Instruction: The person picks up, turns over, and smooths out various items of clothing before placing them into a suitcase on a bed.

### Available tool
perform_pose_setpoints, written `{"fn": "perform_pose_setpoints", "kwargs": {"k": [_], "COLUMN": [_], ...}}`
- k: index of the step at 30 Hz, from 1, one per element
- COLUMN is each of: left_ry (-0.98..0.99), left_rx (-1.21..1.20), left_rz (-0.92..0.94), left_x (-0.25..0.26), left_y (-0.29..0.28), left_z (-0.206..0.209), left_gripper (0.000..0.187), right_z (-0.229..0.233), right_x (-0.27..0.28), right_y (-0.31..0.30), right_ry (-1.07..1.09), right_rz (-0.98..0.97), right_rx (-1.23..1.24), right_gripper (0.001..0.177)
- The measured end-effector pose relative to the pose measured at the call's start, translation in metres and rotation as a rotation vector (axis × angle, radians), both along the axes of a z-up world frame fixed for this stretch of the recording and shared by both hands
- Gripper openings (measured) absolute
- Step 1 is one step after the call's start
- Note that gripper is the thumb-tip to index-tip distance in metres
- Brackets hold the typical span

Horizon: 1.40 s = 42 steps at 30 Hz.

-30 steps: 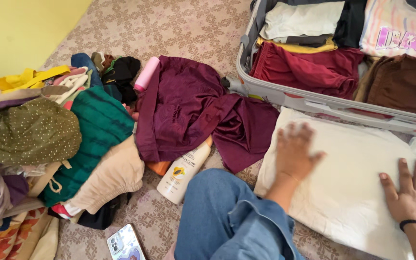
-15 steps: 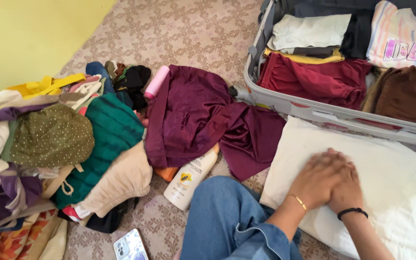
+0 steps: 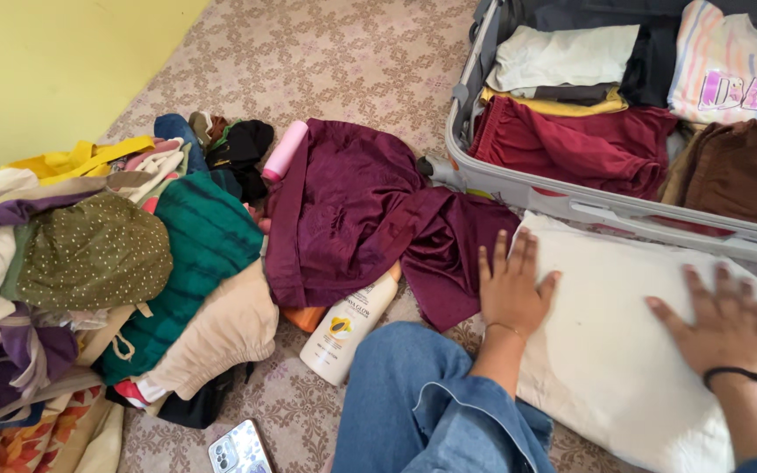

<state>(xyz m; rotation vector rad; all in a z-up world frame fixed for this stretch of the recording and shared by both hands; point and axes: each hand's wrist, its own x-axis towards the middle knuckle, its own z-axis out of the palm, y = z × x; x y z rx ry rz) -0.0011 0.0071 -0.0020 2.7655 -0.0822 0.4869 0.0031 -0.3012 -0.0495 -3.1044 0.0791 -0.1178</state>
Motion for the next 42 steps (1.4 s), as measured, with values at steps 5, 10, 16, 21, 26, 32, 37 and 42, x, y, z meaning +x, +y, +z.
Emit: {"fn": "perform_pose_setpoints", "kwargs": {"k": [5, 10, 16, 21, 26, 32, 37, 42], "left_ry": [-0.059, 0.008, 0.039, 0.059, 0.259, 0.072, 0.058, 0.016], "left_rx": [-0.023, -0.042, -0.018, 0.163, 0.058, 0.104, 0.066, -0.012], "left_rz": [0.127, 0.051, -0.566, -0.477, -0.51, -0.381, -0.255, -0.149], "left_x": [-0.003, -0.025, -0.074, -0.069, -0.033, -0.008, 0.026, 0.029], "left_y": [0.01, -0.011, -0.069, -0.07, -0.068, -0.067, -0.056, -0.02], "left_z": [0.013, 0.042, 0.025, 0.012, 0.012, -0.002, -0.011, -0.012], "left_gripper": [0.072, 0.075, 0.074, 0.094, 0.103, 0.083, 0.075, 0.077], "right_z": [-0.041, -0.043, -0.037, -0.015, 0.012, 0.027, 0.031, 0.017], "right_x": [-0.033, -0.065, -0.056, -0.055, -0.033, 0.008, 0.015, 0.011], "right_y": [-0.068, -0.065, 0.032, 0.067, 0.062, 0.049, 0.035, 0.013], "right_ry": [-0.161, -0.2, -0.073, -0.139, -0.148, -0.09, -0.061, -0.097], "right_rz": [-0.134, -0.246, -0.09, 0.186, 0.198, 0.209, 0.153, 0.032], "right_rx": [0.141, 0.085, -0.109, 0.294, 0.159, 0.092, 0.103, 0.097], "right_gripper": [0.097, 0.092, 0.05, 0.064, 0.065, 0.077, 0.084, 0.088]}}
